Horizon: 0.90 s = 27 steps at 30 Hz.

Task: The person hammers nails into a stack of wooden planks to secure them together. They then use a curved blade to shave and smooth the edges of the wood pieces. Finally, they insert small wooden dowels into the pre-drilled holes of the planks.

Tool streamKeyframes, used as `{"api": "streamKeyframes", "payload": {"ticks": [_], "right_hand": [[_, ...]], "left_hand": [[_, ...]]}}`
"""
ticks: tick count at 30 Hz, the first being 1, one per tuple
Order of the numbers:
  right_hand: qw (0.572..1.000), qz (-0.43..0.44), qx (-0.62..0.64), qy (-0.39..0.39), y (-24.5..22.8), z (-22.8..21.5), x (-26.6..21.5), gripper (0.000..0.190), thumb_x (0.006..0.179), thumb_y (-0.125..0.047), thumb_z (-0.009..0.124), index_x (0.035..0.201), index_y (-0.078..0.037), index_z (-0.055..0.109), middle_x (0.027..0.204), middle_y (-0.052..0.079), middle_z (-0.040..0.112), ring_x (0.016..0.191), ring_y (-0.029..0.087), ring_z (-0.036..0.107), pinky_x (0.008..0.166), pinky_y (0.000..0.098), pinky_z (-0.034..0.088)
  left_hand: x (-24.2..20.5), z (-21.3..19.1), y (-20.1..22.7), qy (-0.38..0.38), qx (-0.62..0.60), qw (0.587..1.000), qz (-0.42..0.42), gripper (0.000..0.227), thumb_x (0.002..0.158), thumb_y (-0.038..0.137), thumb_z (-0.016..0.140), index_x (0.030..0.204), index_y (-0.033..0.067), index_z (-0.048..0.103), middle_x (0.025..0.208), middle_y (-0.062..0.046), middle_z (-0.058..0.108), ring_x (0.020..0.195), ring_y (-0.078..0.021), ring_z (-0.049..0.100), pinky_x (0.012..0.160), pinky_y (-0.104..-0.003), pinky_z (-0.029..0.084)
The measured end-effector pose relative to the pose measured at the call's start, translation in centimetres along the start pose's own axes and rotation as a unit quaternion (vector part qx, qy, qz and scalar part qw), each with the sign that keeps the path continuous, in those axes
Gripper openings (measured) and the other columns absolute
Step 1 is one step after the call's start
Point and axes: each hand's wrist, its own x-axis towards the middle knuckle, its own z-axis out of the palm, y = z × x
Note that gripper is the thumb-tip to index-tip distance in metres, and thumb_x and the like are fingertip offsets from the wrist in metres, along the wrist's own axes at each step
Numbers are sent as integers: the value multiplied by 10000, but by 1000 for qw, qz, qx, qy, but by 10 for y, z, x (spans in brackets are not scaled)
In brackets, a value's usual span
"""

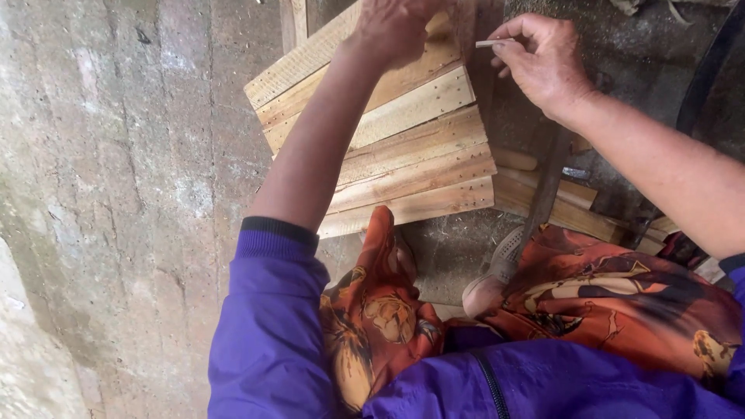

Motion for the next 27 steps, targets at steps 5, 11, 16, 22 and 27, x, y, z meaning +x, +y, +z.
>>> {"api": "streamKeyframes", "payload": {"ticks": [5,11,16,22,27], "right_hand": [[982,172,76,-26,-2,24,-6,110,1045,-4,596,1124,-76,624,950,29,569,685,93,466,533,210,434],[985,106,130,-44,-49,28,-14,79,1074,-50,537,1147,-47,567,986,55,582,815,119,531,643,228,478],[996,26,58,-68,-78,25,-16,71,1098,-47,523,1140,-18,572,885,46,573,664,114,436,539,243,385],[993,-38,51,-102,-102,24,-18,66,1104,-66,525,1136,-18,557,954,110,651,732,165,610,577,267,535],[982,-42,116,-144,-133,36,-39,81,1077,-106,483,1116,-57,534,906,102,710,571,124,597,366,198,469]], "left_hand": [[9,-7,-3,-18,6,999,37,669,673,-197,554,1166,218,735,1005,-38,776,675,-240,664,601,-419,546],[-17,-77,1,-152,-108,980,-74,245,978,-49,532,1145,-24,709,971,-184,780,357,-70,429,302,-167,377],[-51,-106,-2,106,-47,983,140,196,916,-52,666,966,118,750,771,27,710,585,-115,504,607,-236,440],[-80,-149,35,115,-50,987,101,165,873,0,841,954,134,786,1443,-153,459,1326,-374,419,1130,-502,413],[-106,-181,49,116,-92,986,71,206,926,-26,758,882,168,810,1496,-72,360,1468,-334,321,1324,-516,370]]}}
